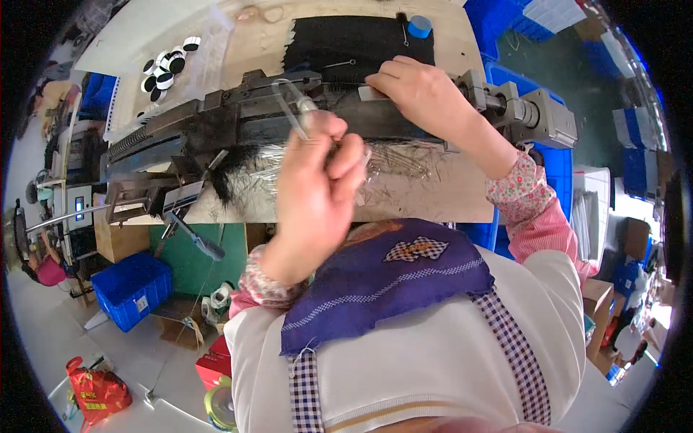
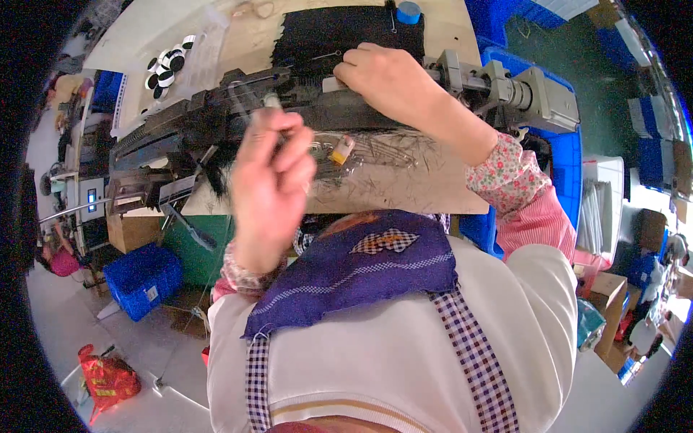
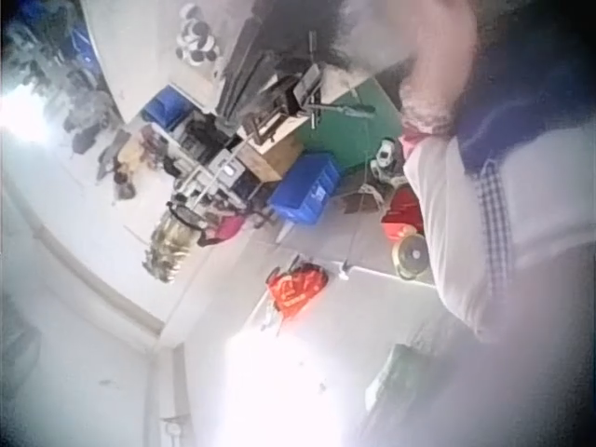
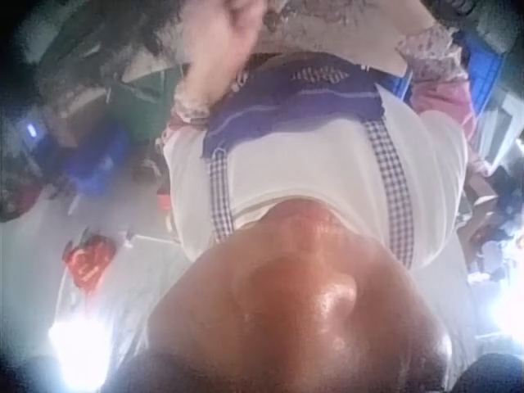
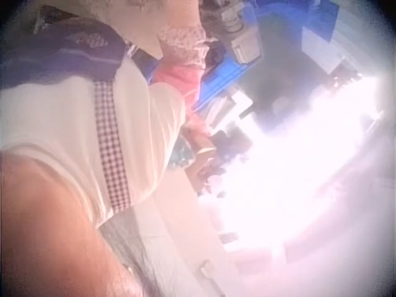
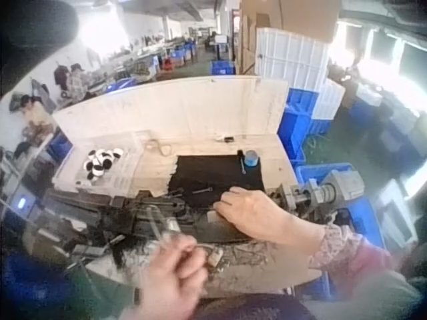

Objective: The recorder is assembling components, possibly bristles or pins, into a metal frame using a manual press assembly machine on a factory floor.

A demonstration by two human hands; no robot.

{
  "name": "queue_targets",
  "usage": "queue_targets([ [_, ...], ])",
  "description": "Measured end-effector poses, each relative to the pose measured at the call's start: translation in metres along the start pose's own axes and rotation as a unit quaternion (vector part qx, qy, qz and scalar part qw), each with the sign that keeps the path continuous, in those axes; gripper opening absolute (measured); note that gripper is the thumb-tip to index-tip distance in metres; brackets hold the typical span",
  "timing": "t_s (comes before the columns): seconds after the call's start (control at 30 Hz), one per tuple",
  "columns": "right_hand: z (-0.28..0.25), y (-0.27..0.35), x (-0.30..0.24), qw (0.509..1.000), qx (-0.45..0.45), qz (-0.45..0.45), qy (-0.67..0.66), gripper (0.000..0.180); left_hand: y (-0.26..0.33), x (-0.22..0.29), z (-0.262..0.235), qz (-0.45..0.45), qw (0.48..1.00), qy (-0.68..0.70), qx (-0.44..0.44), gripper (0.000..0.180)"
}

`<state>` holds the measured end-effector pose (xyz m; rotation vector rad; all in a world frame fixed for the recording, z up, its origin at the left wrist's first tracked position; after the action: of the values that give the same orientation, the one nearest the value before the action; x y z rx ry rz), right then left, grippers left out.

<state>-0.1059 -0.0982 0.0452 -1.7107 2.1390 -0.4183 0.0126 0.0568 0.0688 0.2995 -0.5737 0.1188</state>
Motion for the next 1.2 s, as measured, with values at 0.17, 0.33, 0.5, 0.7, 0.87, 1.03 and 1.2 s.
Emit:
queue_targets([
  [0.17, -0.004, 0.002, -0.007, 1.000, -0.009, 0.005, -0.004, 0.016, 0.015, 0.060, -0.064, -0.012, 0.924, 0.374, -0.077, 0.014],
  [0.33, 0.002, -0.020, 0.015, 0.999, -0.011, 0.051, 0.015, 0.015, 0.049, 0.030, -0.089, 0.225, 0.913, -0.337, -0.038, 0.022],
  [0.5, 0.015, -0.030, 0.069, 0.995, -0.045, 0.085, 0.021, 0.018, -0.082, -0.029, -0.023, 0.094, 0.758, -0.622, -0.172, 0.021],
  [0.7, -0.015, -0.007, 0.032, 0.991, -0.069, 0.028, -0.113, 0.019, -0.117, -0.020, -0.020, 0.106, 0.706, -0.685, -0.144, 0.029],
  [0.87, 0.006, -0.035, 0.013, 0.995, -0.012, -0.040, -0.091, 0.016, -0.077, 0.023, -0.013, 0.394, 0.290, -0.869, -0.074, 0.005],
  [1.03, 0.008, -0.046, 0.006, 0.981, 0.009, -0.027, -0.194, 0.018, -0.052, 0.040, -0.029, 0.502, 0.262, -0.824, -0.021, 0.015],
  [1.2, 0.037, -0.056, 0.003, 0.968, 0.028, -0.004, -0.251, 0.019, -0.011, -0.025, -0.085, 0.440, 0.726, -0.519, 0.101, 0.016],
])
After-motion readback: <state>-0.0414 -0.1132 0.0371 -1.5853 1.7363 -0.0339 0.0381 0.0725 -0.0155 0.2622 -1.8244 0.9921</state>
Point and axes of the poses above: each hand's wrist, its own y-axis away from the middle knuckle, its own z-axis out of the palm, x = y × z, the point moved 2 cm from there along -y, towards the middle knuckle
